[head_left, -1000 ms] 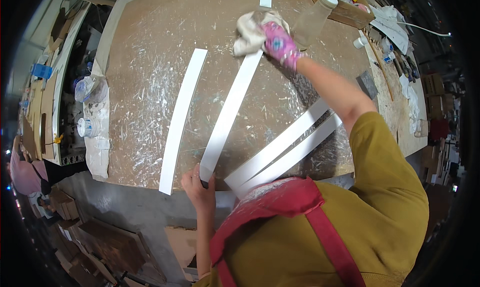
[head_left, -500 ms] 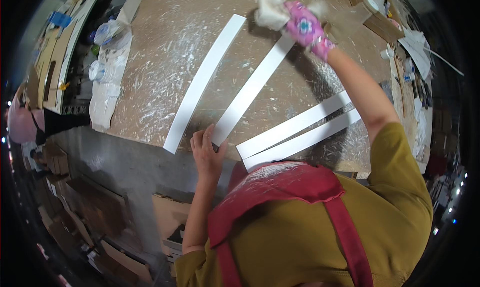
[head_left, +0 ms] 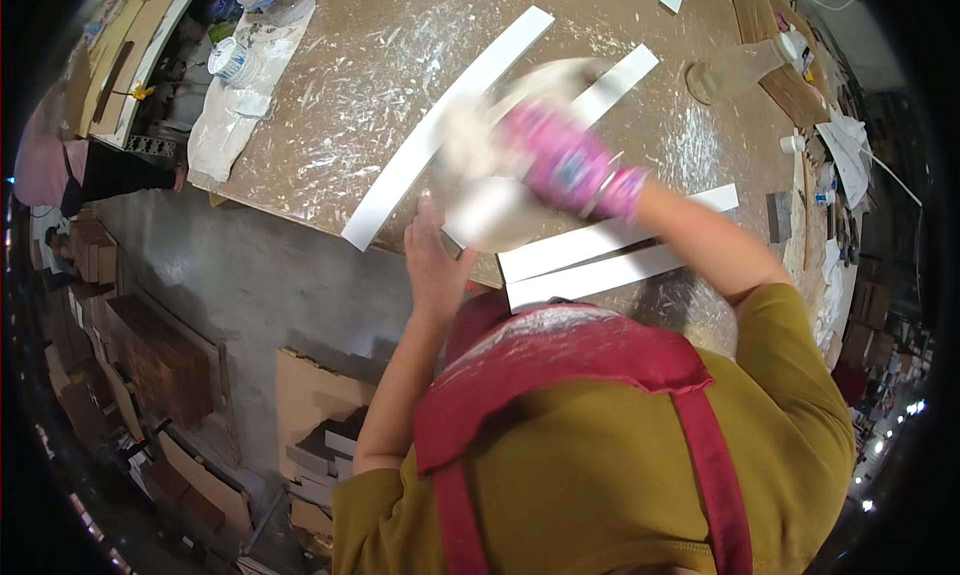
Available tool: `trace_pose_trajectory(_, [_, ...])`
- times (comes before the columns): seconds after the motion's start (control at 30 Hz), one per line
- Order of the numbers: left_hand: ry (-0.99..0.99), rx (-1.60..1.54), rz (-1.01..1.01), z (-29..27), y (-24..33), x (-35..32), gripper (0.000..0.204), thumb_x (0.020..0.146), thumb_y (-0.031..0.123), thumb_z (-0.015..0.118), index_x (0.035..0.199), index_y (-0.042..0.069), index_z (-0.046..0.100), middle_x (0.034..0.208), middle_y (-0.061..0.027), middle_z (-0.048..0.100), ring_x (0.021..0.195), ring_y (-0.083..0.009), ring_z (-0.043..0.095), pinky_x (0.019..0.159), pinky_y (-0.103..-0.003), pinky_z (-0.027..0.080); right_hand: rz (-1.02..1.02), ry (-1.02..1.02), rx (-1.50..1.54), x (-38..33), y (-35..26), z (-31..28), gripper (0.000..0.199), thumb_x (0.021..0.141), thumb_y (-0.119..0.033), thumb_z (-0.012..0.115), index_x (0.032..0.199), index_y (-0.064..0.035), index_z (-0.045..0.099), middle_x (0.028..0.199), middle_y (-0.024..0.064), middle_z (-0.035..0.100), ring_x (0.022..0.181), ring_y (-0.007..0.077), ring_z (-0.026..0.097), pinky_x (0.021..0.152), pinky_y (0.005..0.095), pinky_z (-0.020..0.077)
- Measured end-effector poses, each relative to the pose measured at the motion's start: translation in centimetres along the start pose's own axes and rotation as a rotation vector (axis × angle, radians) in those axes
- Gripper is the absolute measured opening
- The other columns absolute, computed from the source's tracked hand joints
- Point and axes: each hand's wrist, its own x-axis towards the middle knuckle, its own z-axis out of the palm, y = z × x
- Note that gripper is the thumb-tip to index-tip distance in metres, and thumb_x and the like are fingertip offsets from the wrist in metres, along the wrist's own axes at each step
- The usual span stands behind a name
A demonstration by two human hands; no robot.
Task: The person wipes long white furniture components with a cloth, applying a liquid from a bottle to the cloth between wipes and picking up pieces to clean all sides.
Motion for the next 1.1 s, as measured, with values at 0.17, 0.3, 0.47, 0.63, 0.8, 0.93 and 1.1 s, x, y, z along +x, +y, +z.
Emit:
trace_pose_trajectory(0.17, [-0.003, -0.141, -0.063, -0.5, 1.3, 1.1, 0.086, 0.066, 0.009, 0.079, 0.137, -0.003, 0.032, 0.106, -0.0108, 0.057, 0.094, -0.0254, 0.056, 0.086, -0.037, 0.045, -0.109, -0.055, -0.457, -1.0, 1.6, 2.1, 0.040, 0.086, -0.015, 0.048, 0.125, -0.0041, 0.050, 0.118, 0.0108, 0.057, 0.107, 0.0194, 0.056, 0.096, 0.0332, 0.0439])
trace_pose_trajectory(0.3, [-0.125, -0.091, -0.099, -1.6, 1.7, 2.2, 0.065, 0.077, 0.010, 0.070, 0.133, -0.005, 0.040, 0.098, -0.0069, 0.056, 0.082, -0.0162, 0.054, 0.072, -0.029, 0.045, 0.364, 0.092, -0.451, 0.0, 14.4, -7.3, 0.023, 0.086, -0.011, 0.052, 0.107, -0.0027, 0.059, 0.109, 0.0170, 0.060, 0.103, 0.0219, 0.058, 0.085, 0.0308, 0.0511])
trace_pose_trajectory(0.47, [-0.527, -0.945, -0.793, -4.4, 2.1, 4.8, 0.043, 0.094, 0.031, 0.048, 0.124, 0.000, 0.052, 0.089, -0.0048, 0.056, 0.076, -0.0129, 0.051, 0.066, -0.023, 0.043, -0.311, 0.290, -0.571, 1.0, 1.8, -10.7, 0.042, 0.082, -0.016, 0.057, 0.123, -0.0092, 0.052, 0.118, 0.0168, 0.057, 0.110, 0.0267, 0.056, 0.094, 0.0471, 0.0463])
trace_pose_trajectory(0.63, [-0.502, -1.183, -0.824, -2.3, 0.1, 3.3, 0.028, 0.093, 0.022, 0.044, 0.112, 0.003, 0.051, 0.078, -0.0050, 0.052, 0.066, -0.0099, 0.045, 0.055, -0.023, 0.035, -0.177, 0.287, 0.427, -0.2, -3.6, -4.8, 0.032, 0.079, -0.020, 0.059, 0.110, -0.0131, 0.057, 0.104, 0.0078, 0.061, 0.100, 0.0231, 0.059, 0.091, 0.0393, 0.0476])
trace_pose_trajectory(0.8, [-0.468, -1.354, -1.225, -3.8, 0.8, 4.5, 0.035, 0.099, 0.035, 0.035, 0.111, 0.005, 0.048, 0.081, -0.0114, 0.053, 0.055, -0.0113, 0.041, 0.047, -0.019, 0.033, 0.296, 0.348, -0.606, -0.5, 16.7, -1.7, 0.038, 0.087, -0.014, 0.049, 0.123, -0.0017, 0.049, 0.105, 0.0138, 0.060, 0.086, 0.0195, 0.059, 0.075, 0.0308, 0.0506])
trace_pose_trajectory(0.93, [-0.487, -1.278, -1.207, -3.7, 1.0, 5.7, 0.042, 0.098, 0.041, 0.033, 0.111, 0.005, 0.052, 0.080, -0.0092, 0.055, 0.058, -0.0123, 0.041, 0.049, -0.022, 0.033, 0.583, 0.450, -0.309, -2.1, 27.7, -4.5, 0.048, 0.083, -0.012, 0.054, 0.128, 0.0020, 0.046, 0.101, 0.0147, 0.061, 0.082, 0.0215, 0.060, 0.076, 0.0313, 0.0516])
trace_pose_trajectory(1.1, [-0.456, -1.385, -1.236, -3.9, 1.4, 5.8, 0.047, 0.098, 0.045, 0.037, 0.118, 0.005, 0.053, 0.099, -0.0135, 0.063, 0.071, -0.0176, 0.056, 0.058, -0.024, 0.045, 0.129, 0.281, -0.319, 1.6, 9.6, -9.1, 0.040, 0.081, -0.007, 0.056, 0.120, -0.0119, 0.054, 0.104, 0.0121, 0.061, 0.096, 0.0216, 0.060, 0.077, 0.0320, 0.0517])
